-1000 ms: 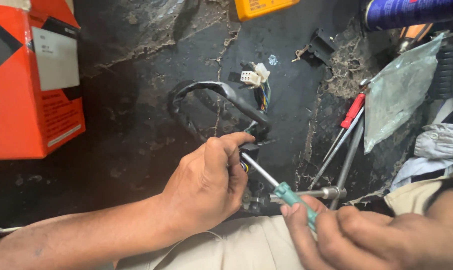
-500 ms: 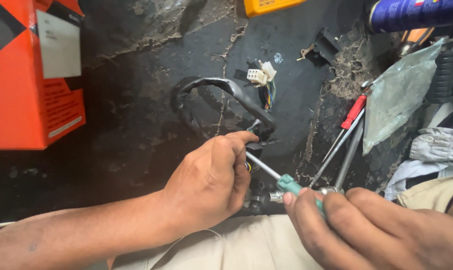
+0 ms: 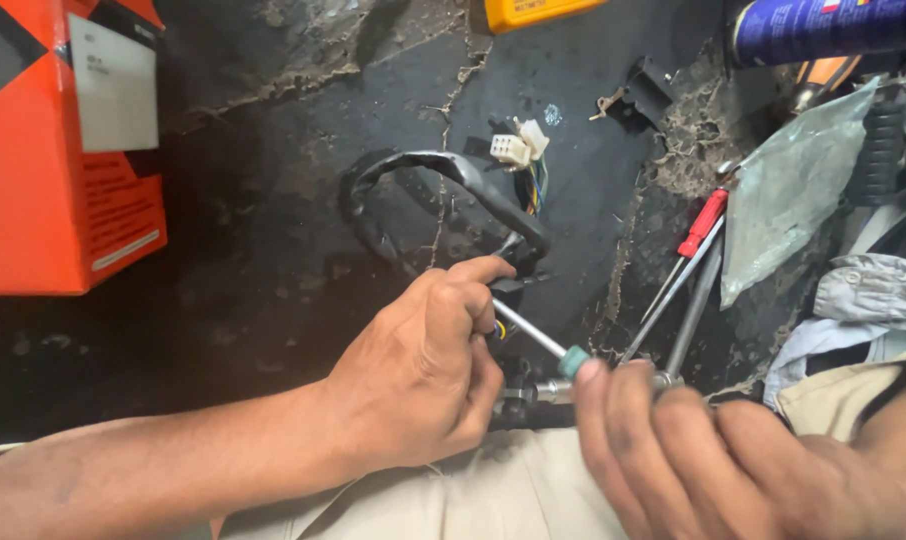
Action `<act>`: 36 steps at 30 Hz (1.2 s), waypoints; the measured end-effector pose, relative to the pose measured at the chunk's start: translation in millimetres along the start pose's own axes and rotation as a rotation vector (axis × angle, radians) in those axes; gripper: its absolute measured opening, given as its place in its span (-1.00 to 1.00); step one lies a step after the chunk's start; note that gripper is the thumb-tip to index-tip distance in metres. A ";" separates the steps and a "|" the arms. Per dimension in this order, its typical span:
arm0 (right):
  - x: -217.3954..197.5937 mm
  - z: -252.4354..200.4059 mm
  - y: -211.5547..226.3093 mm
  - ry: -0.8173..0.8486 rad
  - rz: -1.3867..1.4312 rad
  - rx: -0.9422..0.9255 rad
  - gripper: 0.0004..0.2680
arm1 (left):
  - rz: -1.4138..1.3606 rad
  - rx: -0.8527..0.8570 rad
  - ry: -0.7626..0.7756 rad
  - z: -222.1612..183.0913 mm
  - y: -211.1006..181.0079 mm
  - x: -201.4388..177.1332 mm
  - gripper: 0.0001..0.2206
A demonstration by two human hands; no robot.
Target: Disassembling and reassembling a motorcycle handlebar switch housing using a screwdriver.
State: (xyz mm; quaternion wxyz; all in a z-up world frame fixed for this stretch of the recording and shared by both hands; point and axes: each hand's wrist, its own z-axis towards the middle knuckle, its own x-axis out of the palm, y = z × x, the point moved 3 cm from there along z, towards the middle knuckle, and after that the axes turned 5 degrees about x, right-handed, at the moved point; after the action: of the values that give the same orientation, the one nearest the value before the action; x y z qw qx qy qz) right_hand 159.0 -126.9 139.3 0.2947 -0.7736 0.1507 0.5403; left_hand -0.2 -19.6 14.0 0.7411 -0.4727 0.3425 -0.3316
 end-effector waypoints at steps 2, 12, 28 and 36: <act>-1.3 3.2 -0.5 0.058 -0.005 0.046 -0.78 | 0.005 0.020 0.008 -2.3 -1.0 1.0 -0.59; -14.8 8.6 -14.4 -0.001 -0.048 0.132 -0.83 | -0.452 -0.269 0.427 21.3 4.9 -28.7 -0.64; 7.7 -6.5 24.1 0.038 -0.049 0.376 -0.77 | -0.414 -0.316 0.382 26.9 9.2 -13.8 -0.46; -4.9 -10.5 28.1 -0.019 0.133 0.490 -0.85 | -0.350 -0.298 0.351 22.3 -2.2 -6.0 -0.44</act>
State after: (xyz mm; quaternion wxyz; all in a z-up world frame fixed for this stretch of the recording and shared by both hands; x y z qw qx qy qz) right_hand 149.4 -155.8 138.2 0.4388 -0.6623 0.3247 0.5132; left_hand 14.5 -4.9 24.2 0.5242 -0.5637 0.4238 -0.4773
